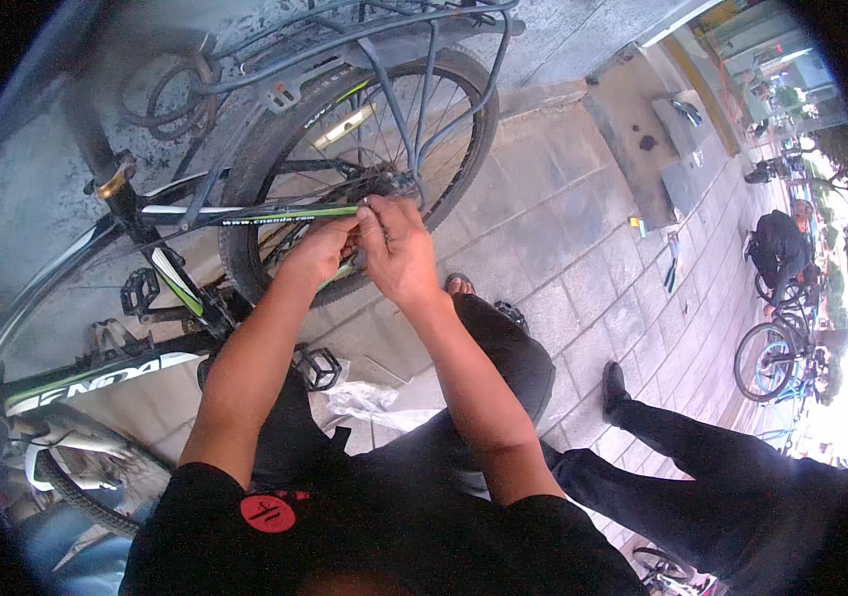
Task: The person sits on the sidewalk and works on the rear derailleur of a bicycle. They use a rag to wipe the derailleur, then use an Allen key and a chain tool to adjust and remove parts of the drivetrain.
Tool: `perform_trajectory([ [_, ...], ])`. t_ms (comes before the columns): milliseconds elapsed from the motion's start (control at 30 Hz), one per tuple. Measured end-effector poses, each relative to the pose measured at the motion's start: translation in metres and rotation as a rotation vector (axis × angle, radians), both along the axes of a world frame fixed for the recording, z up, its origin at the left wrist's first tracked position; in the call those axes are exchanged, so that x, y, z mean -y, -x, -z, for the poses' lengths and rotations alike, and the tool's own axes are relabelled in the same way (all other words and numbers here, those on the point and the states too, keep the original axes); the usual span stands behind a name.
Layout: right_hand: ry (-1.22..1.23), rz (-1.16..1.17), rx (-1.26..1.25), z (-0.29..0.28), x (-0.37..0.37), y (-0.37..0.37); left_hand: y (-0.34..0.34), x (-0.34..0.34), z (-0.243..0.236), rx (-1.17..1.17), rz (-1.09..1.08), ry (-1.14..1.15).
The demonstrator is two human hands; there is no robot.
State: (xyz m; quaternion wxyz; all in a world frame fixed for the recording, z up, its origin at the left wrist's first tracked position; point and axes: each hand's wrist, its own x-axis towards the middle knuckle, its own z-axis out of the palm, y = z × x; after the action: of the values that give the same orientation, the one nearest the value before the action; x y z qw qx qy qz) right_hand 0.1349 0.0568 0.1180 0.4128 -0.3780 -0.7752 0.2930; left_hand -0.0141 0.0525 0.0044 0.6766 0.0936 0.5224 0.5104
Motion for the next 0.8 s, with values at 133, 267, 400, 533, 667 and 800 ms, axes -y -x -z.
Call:
perform_trajectory([
  [133, -0.063, -0.139, 0.236, -0.002, 0.003, -0.006, -0.001, 0.008, 0.005, 0.011, -0.001, -0.083],
  [267, -0.155, -0.316, 0.359, 0.012, 0.0, -0.011, -0.003, 0.005, 0.001, 0.099, -0.067, -0.027],
  [400, -0.116, -0.293, 0.205, 0.034, -0.016, -0.018, -0.004, 0.011, -0.001, -0.059, -0.016, -0.075],
  [533, 0.519, -0.05, -0.012, 0.033, -0.027, -0.009, -0.012, 0.014, -0.009, -0.314, 0.014, -0.076],
  [667, 0.82, -0.018, -0.17, 0.04, -0.037, -0.024, -0.02, 0.015, -0.031, -0.47, 0.162, -0.218],
  [800, 0.781, -0.056, -0.127, 0.03, -0.035, -0.029, -0.017, 0.018, -0.023, -0.39, 0.167, -0.275],
])
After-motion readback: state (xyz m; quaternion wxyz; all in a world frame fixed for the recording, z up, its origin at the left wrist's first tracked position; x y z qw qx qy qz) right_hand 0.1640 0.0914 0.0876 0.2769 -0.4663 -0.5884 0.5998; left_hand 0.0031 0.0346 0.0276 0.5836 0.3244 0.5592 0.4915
